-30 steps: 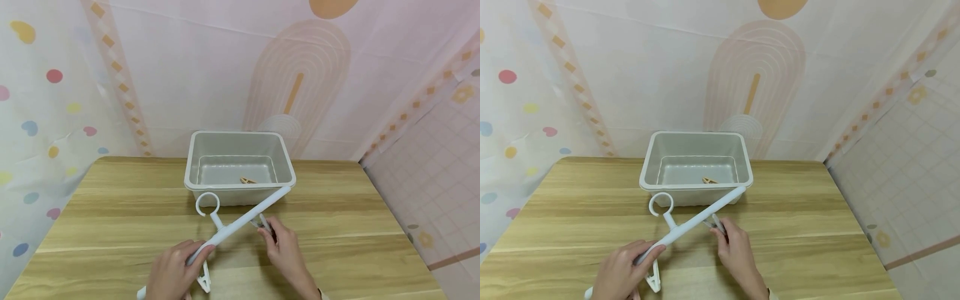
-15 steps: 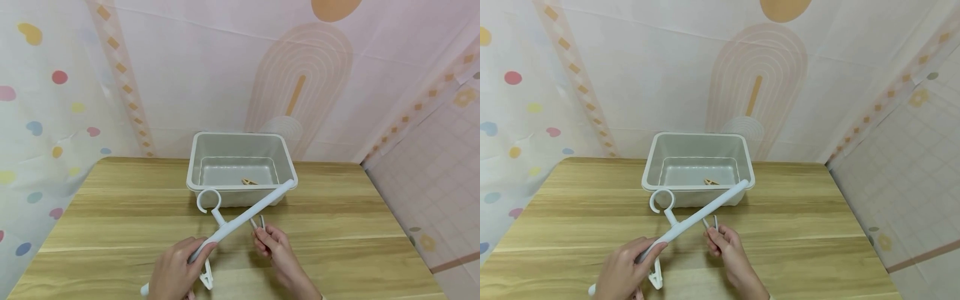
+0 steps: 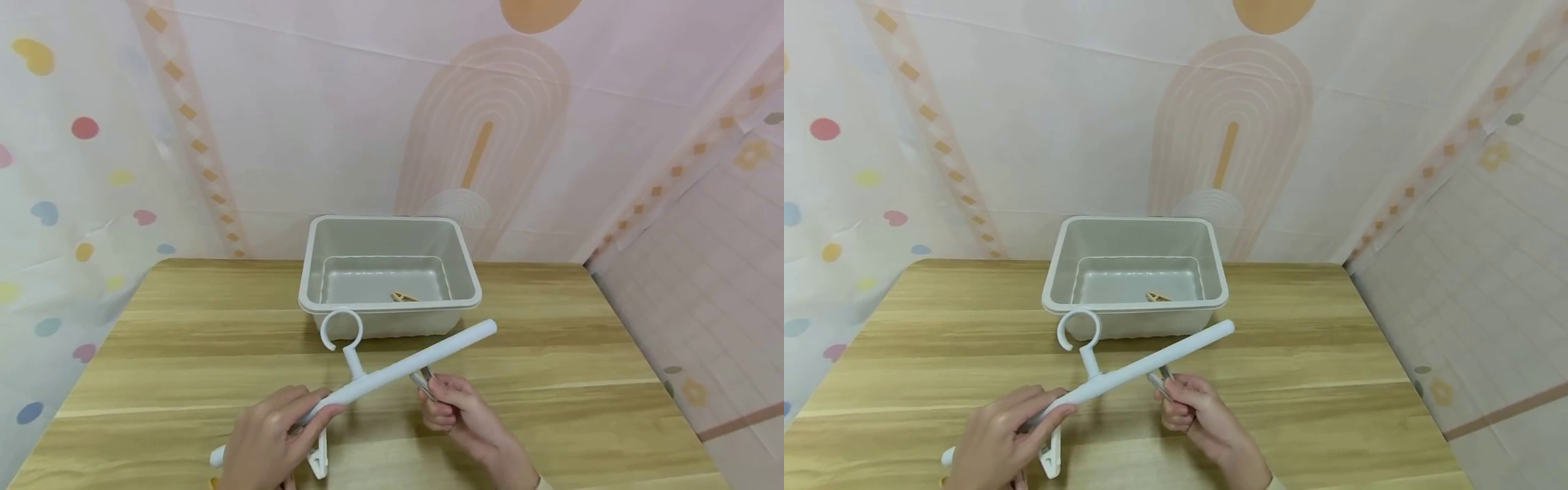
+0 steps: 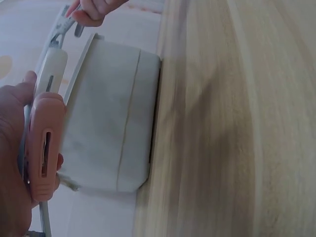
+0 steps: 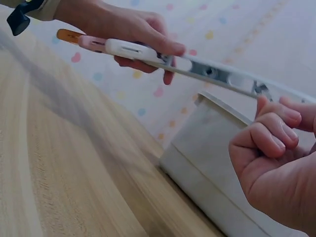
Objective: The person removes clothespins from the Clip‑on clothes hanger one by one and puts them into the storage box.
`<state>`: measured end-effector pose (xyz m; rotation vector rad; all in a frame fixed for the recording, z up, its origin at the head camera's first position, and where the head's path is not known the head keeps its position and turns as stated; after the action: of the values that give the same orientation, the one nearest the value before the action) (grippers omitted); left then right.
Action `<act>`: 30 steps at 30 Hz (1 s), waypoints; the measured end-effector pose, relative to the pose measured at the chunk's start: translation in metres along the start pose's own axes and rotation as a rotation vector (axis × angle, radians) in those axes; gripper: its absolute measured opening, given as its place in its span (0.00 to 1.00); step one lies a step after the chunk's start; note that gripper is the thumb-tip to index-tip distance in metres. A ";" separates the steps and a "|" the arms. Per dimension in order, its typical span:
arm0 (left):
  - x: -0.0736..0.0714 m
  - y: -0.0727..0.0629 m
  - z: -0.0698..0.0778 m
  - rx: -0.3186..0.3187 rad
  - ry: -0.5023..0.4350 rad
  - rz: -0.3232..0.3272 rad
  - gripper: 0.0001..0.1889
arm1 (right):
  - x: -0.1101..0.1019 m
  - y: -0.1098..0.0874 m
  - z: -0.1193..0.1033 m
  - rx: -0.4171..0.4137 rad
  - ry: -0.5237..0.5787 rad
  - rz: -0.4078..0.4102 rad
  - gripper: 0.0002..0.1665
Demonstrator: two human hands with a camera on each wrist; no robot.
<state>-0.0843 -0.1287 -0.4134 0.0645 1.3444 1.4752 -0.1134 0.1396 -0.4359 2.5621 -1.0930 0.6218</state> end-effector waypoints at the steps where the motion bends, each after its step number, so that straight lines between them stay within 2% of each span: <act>1: 0.000 0.000 0.000 0.009 -0.011 0.005 0.07 | -0.001 -0.001 0.000 0.000 0.010 -0.027 0.20; 4: -0.001 -0.001 -0.002 0.034 -0.049 0.012 0.07 | -0.002 -0.002 0.000 -0.008 0.027 -0.096 0.20; 10: -0.003 -0.002 -0.005 0.094 -0.093 0.041 0.11 | -0.001 -0.004 0.002 -0.008 0.035 -0.161 0.20; 14: -0.002 -0.001 -0.005 0.099 -0.117 0.047 0.11 | 0.002 -0.004 0.002 -0.035 0.034 -0.155 0.20; 20: 0.001 0.000 -0.001 0.072 -0.138 0.056 0.08 | 0.012 -0.001 0.006 -0.145 0.027 -0.114 0.23; 22: 0.003 0.000 0.000 0.050 -0.130 0.052 0.07 | 0.015 0.000 0.008 -0.168 0.027 -0.065 0.22; 25: 0.004 0.000 0.002 0.018 -0.108 0.043 0.05 | 0.016 0.001 0.010 -0.187 -0.017 0.062 0.18; 30: 0.007 0.000 0.005 -0.028 -0.063 0.043 0.04 | 0.016 0.004 0.012 -0.209 -0.222 0.339 0.09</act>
<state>-0.0836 -0.1205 -0.4155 0.1213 1.2781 1.5151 -0.1032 0.1218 -0.4384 2.3238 -1.5954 0.2783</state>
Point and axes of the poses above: each hand's wrist, its own y-axis towards the middle knuckle, its own x-axis out of the palm, z = x × y, the point moved 3 cm from there along y, towards the middle knuckle, and after that the axes turned 2 degrees about -y, right-handed, at the moved point
